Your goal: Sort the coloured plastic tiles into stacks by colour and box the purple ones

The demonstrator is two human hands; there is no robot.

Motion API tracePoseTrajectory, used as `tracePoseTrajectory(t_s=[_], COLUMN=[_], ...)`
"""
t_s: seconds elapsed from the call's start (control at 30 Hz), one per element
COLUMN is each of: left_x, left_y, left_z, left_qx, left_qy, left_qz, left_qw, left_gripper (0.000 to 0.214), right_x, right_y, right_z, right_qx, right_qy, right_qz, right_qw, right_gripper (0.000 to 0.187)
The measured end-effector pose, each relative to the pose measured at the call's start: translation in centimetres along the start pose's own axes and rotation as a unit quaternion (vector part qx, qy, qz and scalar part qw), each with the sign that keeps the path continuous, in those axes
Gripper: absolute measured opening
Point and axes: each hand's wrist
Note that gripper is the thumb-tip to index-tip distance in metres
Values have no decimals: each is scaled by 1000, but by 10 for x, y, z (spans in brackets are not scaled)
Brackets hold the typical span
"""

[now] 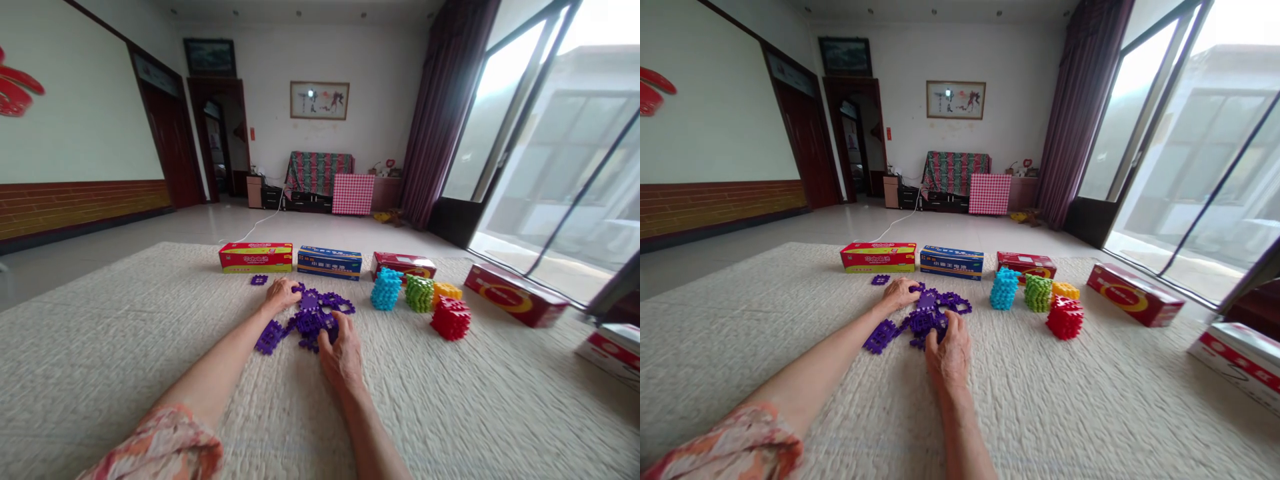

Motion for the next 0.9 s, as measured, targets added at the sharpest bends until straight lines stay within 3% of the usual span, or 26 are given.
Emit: tracePoseTrajectory(t_s=[0.13, 0.23, 0.33, 0.47, 0.53, 0.63, 0.77, 0.9], left_x=[6, 12, 22, 26, 17, -9, -47, -60], left_y=[-12, -19, -25, -32, -36, -36, -30, -22], left_z=[-6, -10, -17, -16, -7, 9, 16, 9], left_qx=[-10, -10, -21, -67, -39, 36, 38, 14], left_qy=[-87, -112, -84, 6, -7, -85, -115, -75], left_qz=[-94, -144, -187, -262, -209, -41, 6, 8], left_qw=[992, 983, 979, 963, 977, 995, 993, 997], left_gripper=[34, 36, 36, 44, 47, 42, 39, 33], right_x=[0, 0, 0, 2, 3, 4, 1, 0], right_y=[2, 2, 2, 3, 4, 5, 4, 5], right_z=[-1, 0, 1, -1, -2, -3, -4, -5], right_qx=[-20, -16, -9, -15, -23, -37, -52, -74], right_qy=[-30, -23, -13, -22, -38, -56, -58, -77], right_qz=[29, 41, 47, 41, 35, 20, 3, -20], right_qw=[999, 999, 999, 999, 998, 998, 997, 994], right_gripper=[43, 43, 44, 48, 50, 51, 50, 51])
Point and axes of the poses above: each hand's wrist, its own z-axis towards the middle knuckle, its own y-axis out of the palm, x = y × z, and after that the axes turned 13 degrees about x, right-handed
